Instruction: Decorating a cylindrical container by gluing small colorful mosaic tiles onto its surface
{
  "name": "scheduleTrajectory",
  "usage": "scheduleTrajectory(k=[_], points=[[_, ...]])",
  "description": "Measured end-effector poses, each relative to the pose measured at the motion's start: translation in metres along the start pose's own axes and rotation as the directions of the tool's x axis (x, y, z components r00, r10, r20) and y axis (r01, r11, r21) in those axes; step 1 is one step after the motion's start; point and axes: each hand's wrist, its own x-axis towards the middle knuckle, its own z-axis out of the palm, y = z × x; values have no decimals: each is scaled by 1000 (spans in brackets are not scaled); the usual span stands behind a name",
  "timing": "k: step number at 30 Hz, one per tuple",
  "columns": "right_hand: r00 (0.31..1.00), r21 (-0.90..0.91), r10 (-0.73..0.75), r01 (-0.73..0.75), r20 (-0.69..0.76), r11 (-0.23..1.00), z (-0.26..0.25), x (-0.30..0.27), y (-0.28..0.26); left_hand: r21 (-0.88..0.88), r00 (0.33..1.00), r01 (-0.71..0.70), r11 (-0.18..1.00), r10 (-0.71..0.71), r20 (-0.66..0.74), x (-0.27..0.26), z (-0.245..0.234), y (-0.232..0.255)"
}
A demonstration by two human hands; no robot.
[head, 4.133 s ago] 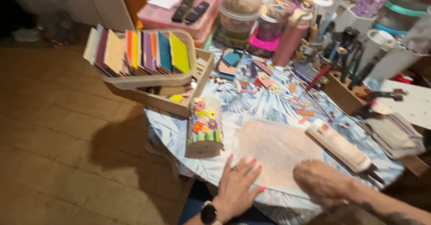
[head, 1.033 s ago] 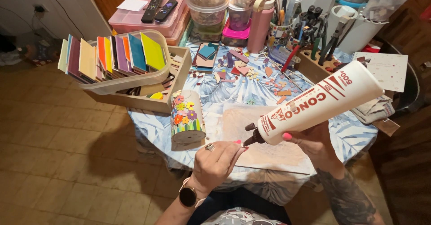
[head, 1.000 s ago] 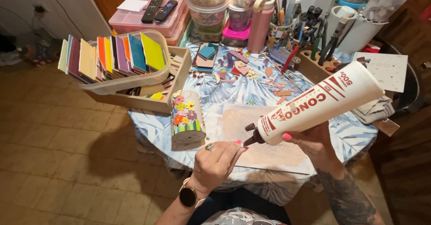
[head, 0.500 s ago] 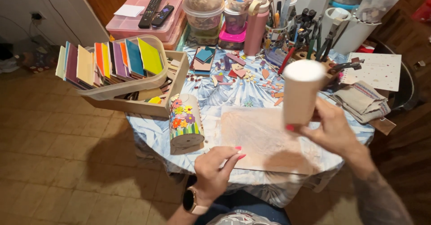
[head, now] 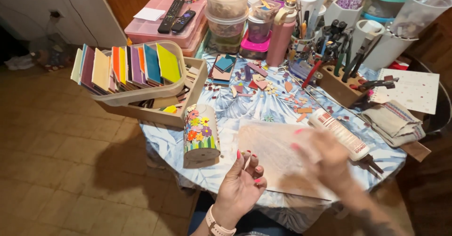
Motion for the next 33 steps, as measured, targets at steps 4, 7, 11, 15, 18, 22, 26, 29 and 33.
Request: scheduleTrajectory(k=[4, 7, 11, 15, 18, 22, 26, 29, 33], points=[[1000, 295, -15, 18, -12, 955, 12, 18, -65, -24, 999, -9, 1000, 10, 51, 9, -9, -6], [994, 217, -29, 52, -105, 975, 25, 17, -80, -156, 985, 13, 988, 14, 174, 11, -10, -9], [991, 148, -45, 63, -126, 987, 32, 17, -79, -136, 986, -78, 988, 96, 137, 14, -8, -9], [991, 239, -33, 63, -128, 969, 32, 14, -78, 322, 954, -292, 901, 296, 37, 11, -7, -12], [994, 320, -14, 48, -108, 946, 26, 18, -79, 421, 914, -402, 813, 384, 132, 11, -12, -10], [996, 415, 41, -4, -81, 910, 26, 15, -81, 481, 895, -436, 760, 424, 141, 10, -16, -9], [995, 462, 61, -17, -79, 887, 27, 14, -80, 470, 913, -402, 786, 384, 139, 12, -18, -8], [994, 446, 48, 3, -102, 895, 25, 17, -79, 447, 929, -369, 815, 343, 141, 9, -13, -9], [991, 393, -29, 77, -128, 916, 25, 18, -73, 414, 937, -349, 840, 312, 157, 0, -1, -12]])
